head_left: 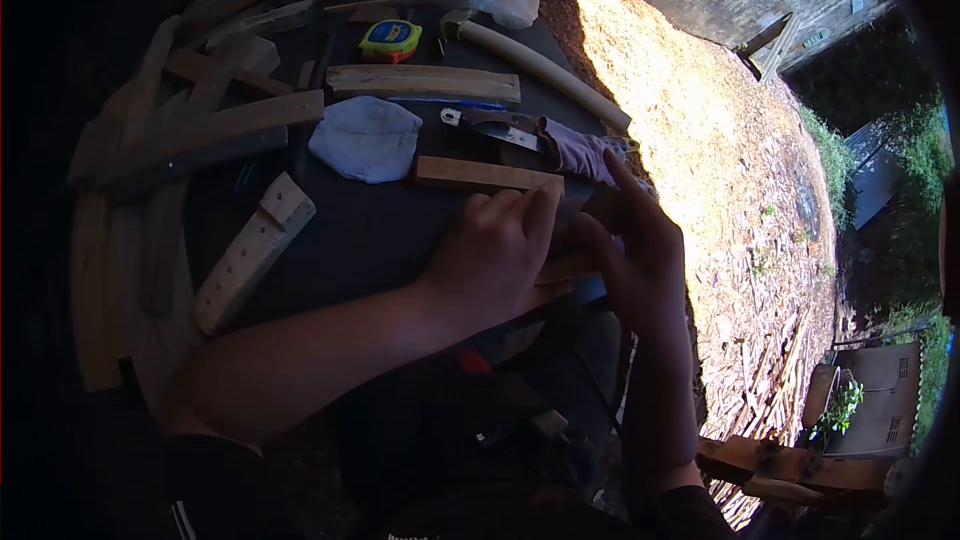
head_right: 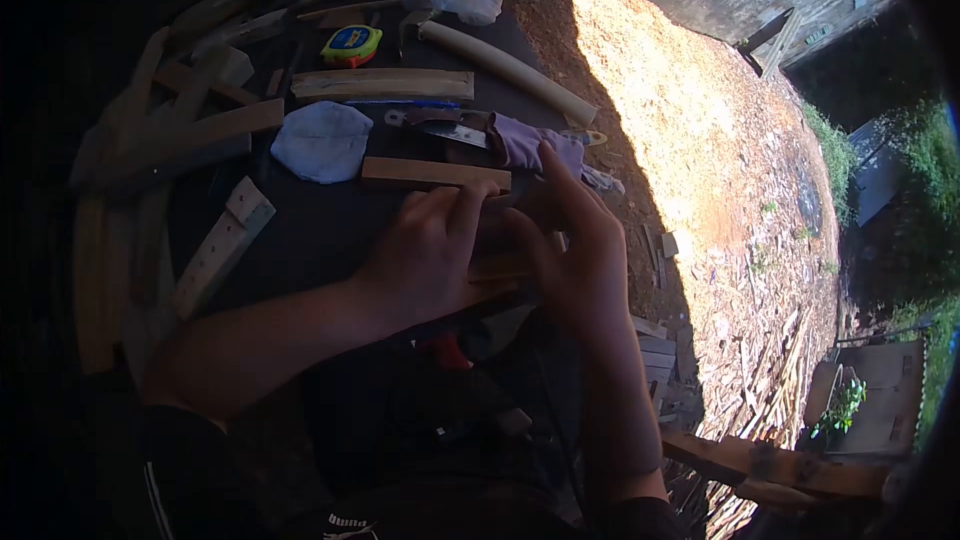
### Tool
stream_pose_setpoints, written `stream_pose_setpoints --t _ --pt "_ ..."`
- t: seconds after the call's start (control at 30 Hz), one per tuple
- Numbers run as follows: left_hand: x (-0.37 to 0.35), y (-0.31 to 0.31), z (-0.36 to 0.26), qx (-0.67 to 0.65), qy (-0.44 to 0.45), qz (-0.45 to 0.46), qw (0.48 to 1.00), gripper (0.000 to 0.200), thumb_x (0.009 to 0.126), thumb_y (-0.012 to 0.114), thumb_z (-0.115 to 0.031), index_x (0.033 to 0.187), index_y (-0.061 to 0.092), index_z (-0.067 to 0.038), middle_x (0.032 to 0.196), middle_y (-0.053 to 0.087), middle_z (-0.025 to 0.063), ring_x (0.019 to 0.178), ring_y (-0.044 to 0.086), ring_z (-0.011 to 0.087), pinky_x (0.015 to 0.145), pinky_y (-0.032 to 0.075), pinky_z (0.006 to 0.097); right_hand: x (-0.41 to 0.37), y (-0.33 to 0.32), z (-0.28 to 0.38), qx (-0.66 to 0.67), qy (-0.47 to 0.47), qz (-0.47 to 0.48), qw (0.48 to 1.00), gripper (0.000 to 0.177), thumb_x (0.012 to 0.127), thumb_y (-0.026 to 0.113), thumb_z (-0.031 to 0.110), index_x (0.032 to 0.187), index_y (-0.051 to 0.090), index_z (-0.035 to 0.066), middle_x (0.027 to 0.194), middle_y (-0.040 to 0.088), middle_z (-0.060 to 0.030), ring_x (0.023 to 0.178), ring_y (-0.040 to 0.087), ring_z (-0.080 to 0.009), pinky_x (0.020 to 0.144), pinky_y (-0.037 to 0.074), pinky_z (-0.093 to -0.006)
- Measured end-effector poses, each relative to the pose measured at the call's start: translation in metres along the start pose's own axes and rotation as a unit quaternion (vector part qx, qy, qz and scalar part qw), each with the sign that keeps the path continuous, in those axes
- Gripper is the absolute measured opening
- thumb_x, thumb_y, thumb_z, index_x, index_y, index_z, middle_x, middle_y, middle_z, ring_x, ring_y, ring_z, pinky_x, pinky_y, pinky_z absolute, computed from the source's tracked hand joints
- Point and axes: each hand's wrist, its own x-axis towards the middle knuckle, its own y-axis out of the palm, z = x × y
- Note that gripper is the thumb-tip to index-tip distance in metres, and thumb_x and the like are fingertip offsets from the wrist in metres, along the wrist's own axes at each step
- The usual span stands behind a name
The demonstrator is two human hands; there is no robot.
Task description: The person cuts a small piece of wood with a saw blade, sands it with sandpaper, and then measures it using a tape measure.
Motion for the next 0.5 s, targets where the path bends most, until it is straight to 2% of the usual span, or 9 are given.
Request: stream_pose_setpoints --t 0.1,0.13,0.23,0.27,0.33,0.43,0.5 --pt "-0.001 0.001 -0.001 0.014 0.006 -0.015 1.0 0.09 0.072 0.093 -0.032 0.137 0.044 0.005 0.11 0.067 0.0196 0.104 0.069 0.035 0.089 0.051 0.0477 -0.006 -0.005 -0.002 -0.036 0.005 -0.007 0.999 0.069 0.092 0.075 0.0 0.157 0.051 0.004 0.109 0.072 -0.0132 0.096 0.072 -0.0187 0.086 0.057 -0.0352" --pt "-0.001 0.001 0.0 0.014 -0.001 -0.007 1.0 0.09 0.072 0.094 -0.032 0.137 0.044 0.005 0.11 0.068 0.0195 0.104 0.069 0.035 0.09 0.051 0.0476 -0.008 -0.003 0.0 -0.058 -0.006 -0.007 0.998 0.07 0.093 0.074 0.001 0.158 0.049 0.005 0.103 0.073 -0.0141 0.093 0.073 -0.0216 0.085 0.057 -0.0364" --pt "-0.002 -0.001 0.0 0.005 -0.019 0.014 1.0 0.093 0.073 0.094 -0.037 0.139 0.043 0.002 0.118 0.066 0.0229 0.111 0.068 0.0395 0.098 0.05 0.051 -0.002 -0.001 0.015 -0.123 -0.01 -0.01 0.992 0.056 0.099 0.065 -0.002 0.154 0.053 0.001 0.1 0.073 -0.0095 0.09 0.069 -0.013 0.085 0.056 -0.0319" --pt "-0.002 -0.001 0.0 0.0 -0.025 0.02 0.999 0.094 0.073 0.094 -0.04 0.14 0.043 0.001 0.122 0.065 0.0247 0.115 0.067 0.0418 0.102 0.05 0.0528 0.003 -0.002 0.018 -0.151 -0.025 -0.01 0.988 0.051 0.099 0.065 -0.001 0.15 0.056 0.001 0.1 0.073 -0.011 0.09 0.07 -0.0154 0.083 0.057 -0.0329" --pt "-0.002 -0.002 -0.001 0.0 -0.029 0.025 0.999 0.092 0.074 0.094 -0.039 0.14 0.044 0.001 0.122 0.065 0.0243 0.115 0.067 0.0419 0.102 0.05 0.0526 0.015 -0.005 0.021 -0.208 -0.057 -0.004 0.976 0.042 0.099 0.066 0.001 0.141 0.064 -0.001 0.098 0.074 -0.014 0.089 0.073 -0.0202 0.08 0.058 -0.0348" --pt "-0.001 -0.001 -0.001 -0.007 -0.041 0.028 0.999 0.089 0.075 0.093 -0.038 0.138 0.045 0.001 0.121 0.066 0.0232 0.114 0.067 0.0414 0.1 0.051 0.0518 0.021 -0.004 0.014 -0.289 -0.062 0.083 0.952 0.033 0.098 0.067 0.003 0.13 0.07 -0.001 0.096 0.075 -0.0169 0.088 0.076 -0.029 0.077 0.059 -0.0387" --pt "-0.002 -0.001 -0.001 -0.006 -0.041 0.028 0.999 0.084 0.075 0.093 -0.036 0.135 0.046 0.001 0.119 0.066 0.0219 0.112 0.068 0.0403 0.098 0.051 0.051 0.012 -0.002 0.013 -0.337 -0.059 0.079 0.936 0.037 0.098 0.066 0.003 0.135 0.068 0.0 0.097 0.076 -0.0184 0.088 0.076 -0.0328 0.077 0.06 -0.04"
